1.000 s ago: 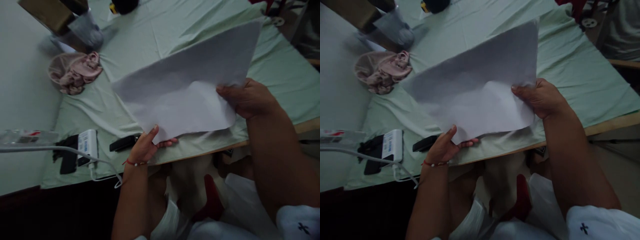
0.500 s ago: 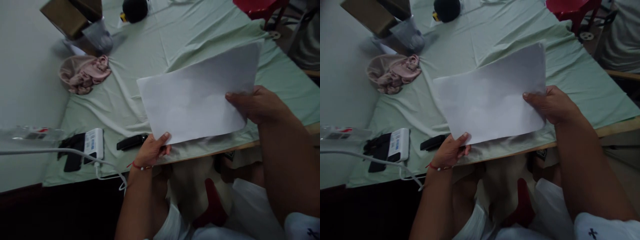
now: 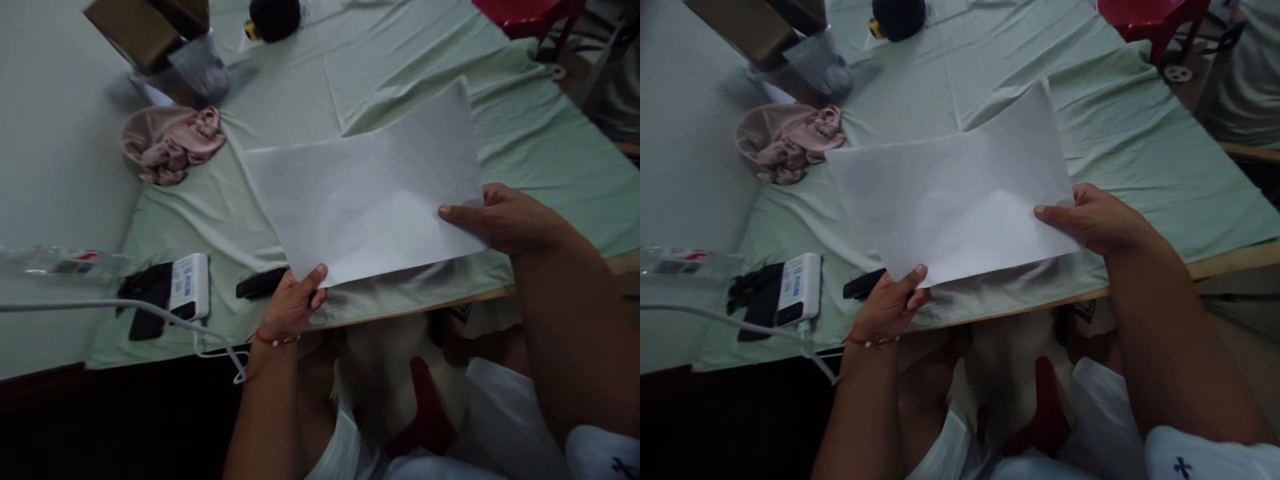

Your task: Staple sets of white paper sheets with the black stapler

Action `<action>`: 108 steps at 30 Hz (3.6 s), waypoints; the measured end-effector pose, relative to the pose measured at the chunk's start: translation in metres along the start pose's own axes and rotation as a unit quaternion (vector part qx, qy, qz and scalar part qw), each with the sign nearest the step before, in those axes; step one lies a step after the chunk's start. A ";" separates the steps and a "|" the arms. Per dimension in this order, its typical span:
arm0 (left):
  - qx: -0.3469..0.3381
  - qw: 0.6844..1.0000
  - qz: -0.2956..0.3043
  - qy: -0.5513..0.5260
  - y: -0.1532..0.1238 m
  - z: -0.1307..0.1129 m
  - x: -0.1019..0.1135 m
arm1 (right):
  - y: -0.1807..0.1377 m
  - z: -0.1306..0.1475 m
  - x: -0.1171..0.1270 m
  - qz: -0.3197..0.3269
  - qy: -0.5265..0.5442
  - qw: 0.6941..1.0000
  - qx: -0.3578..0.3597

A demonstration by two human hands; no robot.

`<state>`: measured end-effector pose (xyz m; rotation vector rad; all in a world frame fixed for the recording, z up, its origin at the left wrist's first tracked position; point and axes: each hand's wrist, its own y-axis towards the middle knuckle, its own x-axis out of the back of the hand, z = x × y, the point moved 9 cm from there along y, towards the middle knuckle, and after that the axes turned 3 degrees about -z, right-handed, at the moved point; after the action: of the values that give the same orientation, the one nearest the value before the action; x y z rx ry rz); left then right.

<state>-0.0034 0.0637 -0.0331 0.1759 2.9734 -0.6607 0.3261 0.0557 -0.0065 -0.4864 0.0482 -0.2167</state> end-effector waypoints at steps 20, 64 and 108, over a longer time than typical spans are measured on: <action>-0.057 0.998 -0.029 -0.026 -0.003 -0.010 0.015 | 0.000 0.010 -0.023 0.019 -0.052 0.998 0.033; -0.179 0.764 -0.372 0.495 0.001 -0.027 0.111 | 0.016 -0.012 -0.064 0.038 -0.019 0.999 -0.011; -0.224 0.962 -0.152 0.043 0.022 -0.026 0.007 | 0.048 -0.006 0.016 -0.060 0.031 0.991 0.111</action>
<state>-0.0095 0.0951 -0.0192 -0.2973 3.1642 0.0180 0.3505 0.0903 -0.0344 -0.2598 0.0554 -0.3506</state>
